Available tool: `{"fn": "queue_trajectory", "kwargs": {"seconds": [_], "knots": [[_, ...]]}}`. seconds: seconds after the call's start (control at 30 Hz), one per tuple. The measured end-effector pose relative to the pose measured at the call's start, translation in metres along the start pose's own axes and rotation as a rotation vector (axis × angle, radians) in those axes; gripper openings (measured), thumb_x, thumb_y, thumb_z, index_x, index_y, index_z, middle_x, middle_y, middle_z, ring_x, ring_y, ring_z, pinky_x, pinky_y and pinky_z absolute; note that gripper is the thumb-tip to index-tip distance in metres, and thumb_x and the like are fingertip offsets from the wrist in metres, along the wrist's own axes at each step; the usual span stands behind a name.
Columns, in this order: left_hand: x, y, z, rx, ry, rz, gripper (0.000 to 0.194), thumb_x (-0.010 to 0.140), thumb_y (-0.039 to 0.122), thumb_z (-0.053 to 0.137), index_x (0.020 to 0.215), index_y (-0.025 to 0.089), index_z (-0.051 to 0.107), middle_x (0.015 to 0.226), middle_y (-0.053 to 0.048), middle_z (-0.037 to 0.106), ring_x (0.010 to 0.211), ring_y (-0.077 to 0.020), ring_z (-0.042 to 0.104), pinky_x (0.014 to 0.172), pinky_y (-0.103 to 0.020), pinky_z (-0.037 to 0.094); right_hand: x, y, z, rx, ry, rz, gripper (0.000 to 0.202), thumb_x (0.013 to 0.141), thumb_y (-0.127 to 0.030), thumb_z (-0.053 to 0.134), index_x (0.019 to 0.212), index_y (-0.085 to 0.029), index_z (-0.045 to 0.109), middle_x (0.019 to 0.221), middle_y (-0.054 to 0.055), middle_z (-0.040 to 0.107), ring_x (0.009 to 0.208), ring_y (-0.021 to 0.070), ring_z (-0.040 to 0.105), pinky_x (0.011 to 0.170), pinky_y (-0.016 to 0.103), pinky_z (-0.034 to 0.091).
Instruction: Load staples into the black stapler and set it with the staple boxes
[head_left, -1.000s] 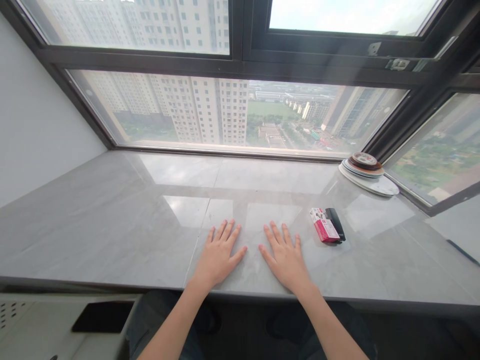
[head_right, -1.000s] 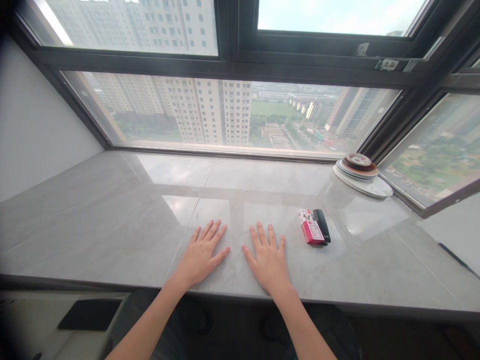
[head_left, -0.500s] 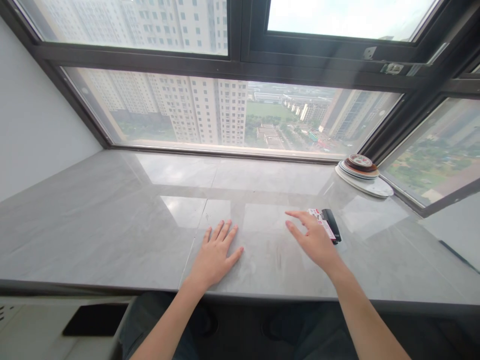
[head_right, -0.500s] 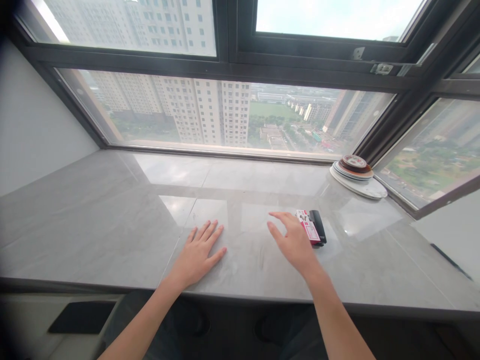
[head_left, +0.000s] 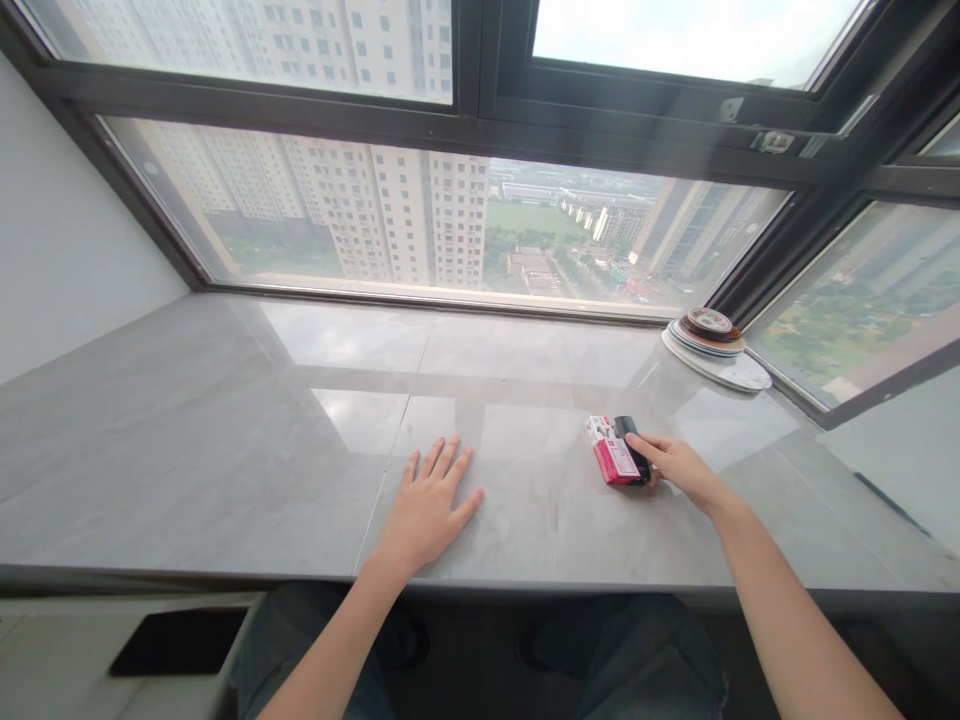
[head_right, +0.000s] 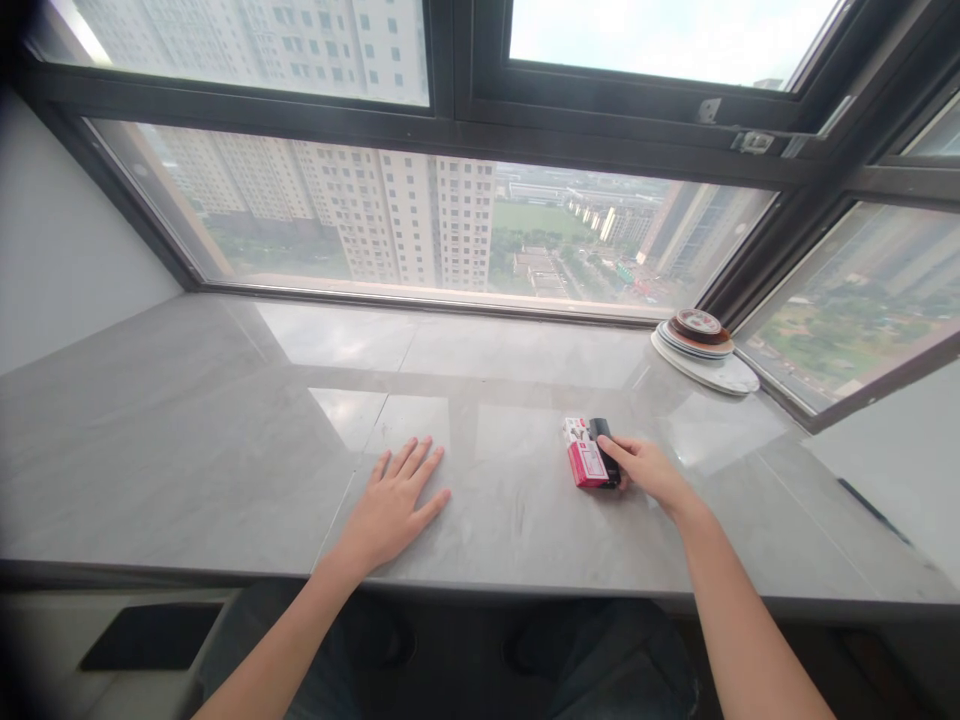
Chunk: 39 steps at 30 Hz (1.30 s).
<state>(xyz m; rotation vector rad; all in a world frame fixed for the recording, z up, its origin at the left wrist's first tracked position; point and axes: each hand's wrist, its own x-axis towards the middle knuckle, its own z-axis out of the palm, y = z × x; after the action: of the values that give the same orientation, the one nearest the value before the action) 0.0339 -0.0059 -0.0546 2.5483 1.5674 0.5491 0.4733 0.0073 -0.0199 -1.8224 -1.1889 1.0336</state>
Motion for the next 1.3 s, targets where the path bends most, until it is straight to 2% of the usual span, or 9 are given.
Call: {"fn": "queue_trajectory", "kwargs": {"seconds": [0.1, 0.2, 0.33, 0.47, 0.57, 0.8, 1.0, 1.17, 1.3], "knots": [[0.001, 0.000, 0.000, -0.024, 0.003, -0.002, 0.060, 0.105, 0.056, 0.041, 0.162, 0.039, 0.033, 0.171, 0.001, 0.027, 0.161, -0.0273, 0.017, 0.130, -0.056, 0.015, -0.012, -0.015, 0.050, 0.056, -0.047, -0.083, 0.053, 0.079, -0.064, 0.074, 0.098, -0.014, 0.081, 0.063, 0.003, 0.069, 0.049, 0.0156, 0.056, 0.047, 0.028, 0.046], [0.002, -0.002, -0.002, -0.114, 0.004, -0.026, 0.054, 0.107, 0.054, 0.037, 0.159, 0.038, 0.039, 0.169, 0.001, 0.032, 0.160, -0.0259, 0.021, 0.130, -0.054, 0.015, -0.025, -0.036, 0.120, 0.145, -0.044, -0.160, 0.051, 0.081, -0.063, 0.074, 0.099, -0.016, 0.078, 0.065, 0.001, 0.067, 0.047, 0.0154, 0.057, 0.044, 0.028, 0.049], [0.004, -0.007, -0.010, -0.398, 0.105, -0.186, 0.049, 0.110, 0.049, 0.031, 0.152, 0.030, 0.047, 0.157, -0.004, 0.052, 0.148, -0.0226, 0.044, 0.125, -0.046, 0.031, -0.039, -0.064, 0.216, 0.216, -0.052, -0.174, 0.054, 0.084, -0.062, 0.074, 0.114, -0.018, 0.070, 0.072, 0.002, 0.067, 0.052, 0.0177, 0.063, 0.043, 0.029, 0.054], [0.008, 0.001, -0.016, -0.475, 0.275, -0.309, 0.045, 0.105, 0.042, 0.048, 0.147, 0.026, 0.049, 0.145, -0.008, 0.059, 0.132, -0.0239, 0.057, 0.112, -0.040, 0.046, -0.050, -0.083, 0.266, 0.220, -0.054, -0.226, 0.054, 0.087, -0.064, 0.070, 0.119, -0.020, 0.065, 0.077, 0.001, 0.066, 0.057, 0.0177, 0.064, 0.044, 0.028, 0.055], [0.014, 0.014, -0.015, -0.343, 0.337, -0.329, 0.053, 0.094, 0.033, 0.062, 0.145, 0.026, 0.050, 0.142, -0.010, 0.056, 0.132, -0.0284, 0.054, 0.113, -0.044, 0.045, -0.054, -0.085, 0.262, 0.202, -0.045, -0.246, 0.053, 0.087, -0.064, 0.069, 0.117, -0.020, 0.064, 0.077, 0.000, 0.064, 0.057, 0.0173, 0.063, 0.043, 0.027, 0.054], [0.014, 0.023, -0.007, -0.214, 0.348, -0.434, 0.053, 0.092, 0.031, 0.063, 0.144, 0.023, 0.051, 0.123, -0.013, 0.058, 0.114, -0.0315, 0.061, 0.101, -0.047, 0.051, -0.058, -0.054, 0.211, 0.188, 0.024, -0.199, 0.056, 0.084, -0.068, 0.070, 0.114, -0.021, 0.063, 0.073, -0.003, 0.059, 0.053, 0.0162, 0.057, 0.041, 0.027, 0.051], [0.018, -0.025, -0.018, -0.201, 0.428, -0.458, 0.054, 0.093, 0.038, 0.065, 0.144, 0.024, 0.052, 0.129, -0.012, 0.058, 0.119, -0.0298, 0.061, 0.102, -0.042, 0.052, -0.070, -0.044, 0.207, 0.180, 0.128, -0.260, 0.052, 0.086, -0.068, 0.069, 0.108, -0.021, 0.065, 0.071, -0.003, 0.055, 0.060, 0.0163, 0.055, 0.048, 0.025, 0.048], [0.046, -0.077, -0.024, -0.153, 0.352, -0.521, 0.048, 0.089, 0.038, 0.068, 0.133, 0.020, 0.061, 0.124, -0.013, 0.063, 0.117, -0.0308, 0.060, 0.100, -0.042, 0.050, -0.074, -0.051, 0.207, 0.155, 0.172, -0.279, 0.056, 0.084, -0.071, 0.067, 0.106, -0.020, 0.068, 0.069, 0.000, 0.058, 0.060, 0.0182, 0.056, 0.050, 0.027, 0.048], [0.045, -0.084, -0.026, -0.156, 0.370, -0.501, 0.042, 0.093, 0.041, 0.064, 0.130, 0.021, 0.064, 0.121, -0.012, 0.066, 0.115, -0.0297, 0.060, 0.102, -0.042, 0.048, -0.075, -0.055, 0.205, 0.151, 0.170, -0.282, 0.059, 0.083, -0.074, 0.067, 0.105, -0.020, 0.069, 0.068, 0.000, 0.060, 0.059, 0.0191, 0.056, 0.050, 0.028, 0.047]]}}
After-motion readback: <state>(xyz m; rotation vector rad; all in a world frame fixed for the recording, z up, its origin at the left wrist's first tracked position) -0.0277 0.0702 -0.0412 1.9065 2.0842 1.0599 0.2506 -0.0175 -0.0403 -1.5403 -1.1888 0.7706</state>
